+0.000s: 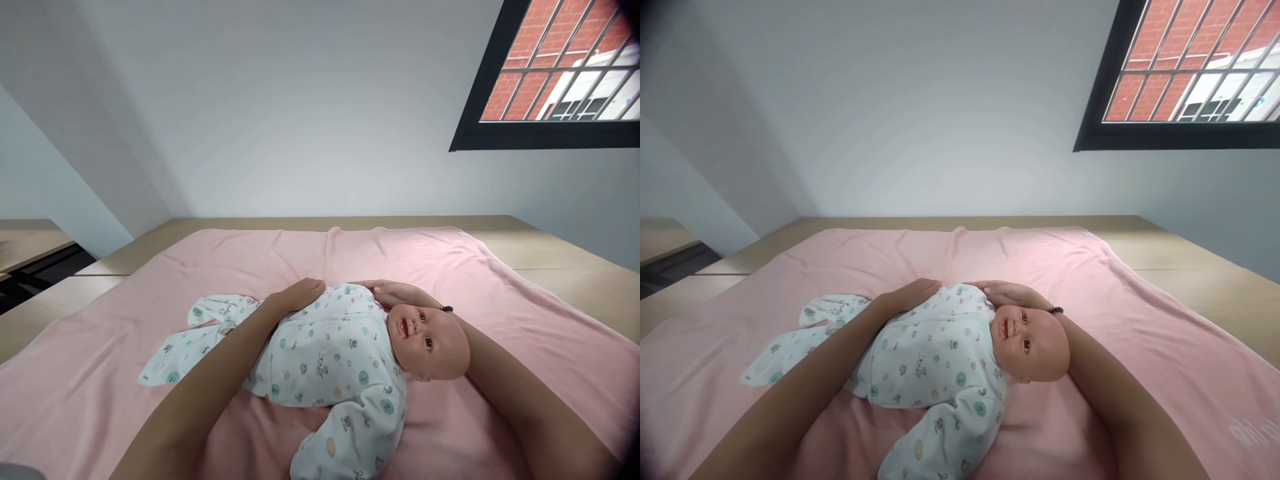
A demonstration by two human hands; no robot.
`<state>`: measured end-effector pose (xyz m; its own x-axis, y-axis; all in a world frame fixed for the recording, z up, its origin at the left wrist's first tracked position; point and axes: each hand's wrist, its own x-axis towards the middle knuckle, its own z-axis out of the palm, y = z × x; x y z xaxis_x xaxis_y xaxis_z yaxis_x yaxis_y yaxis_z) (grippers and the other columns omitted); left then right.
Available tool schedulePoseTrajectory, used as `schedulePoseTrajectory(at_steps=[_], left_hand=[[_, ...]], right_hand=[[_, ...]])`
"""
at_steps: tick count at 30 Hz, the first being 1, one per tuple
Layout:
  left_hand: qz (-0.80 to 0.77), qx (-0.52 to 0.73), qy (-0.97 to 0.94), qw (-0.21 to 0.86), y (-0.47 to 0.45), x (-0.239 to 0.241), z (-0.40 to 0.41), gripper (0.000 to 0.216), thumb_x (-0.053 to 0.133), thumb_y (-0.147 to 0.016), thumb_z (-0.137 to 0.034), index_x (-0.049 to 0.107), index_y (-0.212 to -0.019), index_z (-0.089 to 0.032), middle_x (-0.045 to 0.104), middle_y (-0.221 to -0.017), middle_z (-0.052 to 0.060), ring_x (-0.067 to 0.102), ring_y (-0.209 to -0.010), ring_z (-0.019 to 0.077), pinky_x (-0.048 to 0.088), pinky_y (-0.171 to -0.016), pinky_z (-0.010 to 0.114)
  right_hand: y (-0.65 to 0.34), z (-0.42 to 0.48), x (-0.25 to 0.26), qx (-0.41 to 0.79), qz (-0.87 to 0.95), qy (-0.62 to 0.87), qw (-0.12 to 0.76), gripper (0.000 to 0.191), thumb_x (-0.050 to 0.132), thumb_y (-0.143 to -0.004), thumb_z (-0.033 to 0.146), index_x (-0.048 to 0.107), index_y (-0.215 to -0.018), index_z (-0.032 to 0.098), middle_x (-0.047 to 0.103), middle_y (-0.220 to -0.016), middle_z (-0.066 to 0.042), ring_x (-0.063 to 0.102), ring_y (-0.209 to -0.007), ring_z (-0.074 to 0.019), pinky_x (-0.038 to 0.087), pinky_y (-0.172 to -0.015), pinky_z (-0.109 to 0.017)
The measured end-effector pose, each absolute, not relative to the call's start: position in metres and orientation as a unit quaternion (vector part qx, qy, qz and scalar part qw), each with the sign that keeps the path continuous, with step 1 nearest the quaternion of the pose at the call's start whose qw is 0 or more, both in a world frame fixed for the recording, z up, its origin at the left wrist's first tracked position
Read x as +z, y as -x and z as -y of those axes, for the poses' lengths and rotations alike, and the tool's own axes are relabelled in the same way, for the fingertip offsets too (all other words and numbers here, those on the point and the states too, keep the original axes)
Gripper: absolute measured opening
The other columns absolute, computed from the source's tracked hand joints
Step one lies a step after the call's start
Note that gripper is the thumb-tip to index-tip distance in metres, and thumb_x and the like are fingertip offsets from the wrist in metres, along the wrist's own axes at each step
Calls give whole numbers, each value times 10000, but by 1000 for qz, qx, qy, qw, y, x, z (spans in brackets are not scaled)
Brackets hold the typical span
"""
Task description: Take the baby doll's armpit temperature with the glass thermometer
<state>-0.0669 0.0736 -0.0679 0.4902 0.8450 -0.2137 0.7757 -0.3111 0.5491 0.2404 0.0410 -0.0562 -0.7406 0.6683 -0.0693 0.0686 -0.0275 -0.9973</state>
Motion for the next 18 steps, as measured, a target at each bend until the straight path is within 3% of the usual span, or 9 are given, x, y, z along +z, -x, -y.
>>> schedulePoseTrajectory(at_steps=[4,7,13,18], left_hand=[[-505,53,-805,307,67,-67,-73,406,239,-1011,-467,420,-752,-213,637,-925,53,543,-829,217,399,-782,376],[-503,50,-807,305,66,-66,-72,412,236,-1014,-466,413,-742,-212,632,-900,48,544,-824,216,402,-788,375],[-502,52,-809,301,65,-65,-72,410,232,-1015,-457,419,-746,-211,631,-911,49,541,-825,210,400,-793,371],[-505,53,-807,301,65,-65,-72,413,238,-1011,-464,424,-745,-210,628,-899,48,533,-827,210,392,-793,375]], right_hand=[[-243,-32,-58,654,665,275,233,554,663,-896,526,630,-1307,155,537,-1453,-123,361,-1474,-289,294,-1215,-472],[-246,-33,-52,650,668,268,242,526,658,-918,499,614,-1331,175,476,-1518,-104,332,-1492,-252,283,-1217,-430],[-243,-44,-42,687,662,257,157,424,615,-959,480,654,-1156,106,684,-1221,-152,587,-1271,-308,466,-1085,-486],[-239,-34,-56,685,654,256,193,375,661,-936,464,659,-1176,176,631,-1348,-84,493,-1378,-235,383,-1179,-407]])
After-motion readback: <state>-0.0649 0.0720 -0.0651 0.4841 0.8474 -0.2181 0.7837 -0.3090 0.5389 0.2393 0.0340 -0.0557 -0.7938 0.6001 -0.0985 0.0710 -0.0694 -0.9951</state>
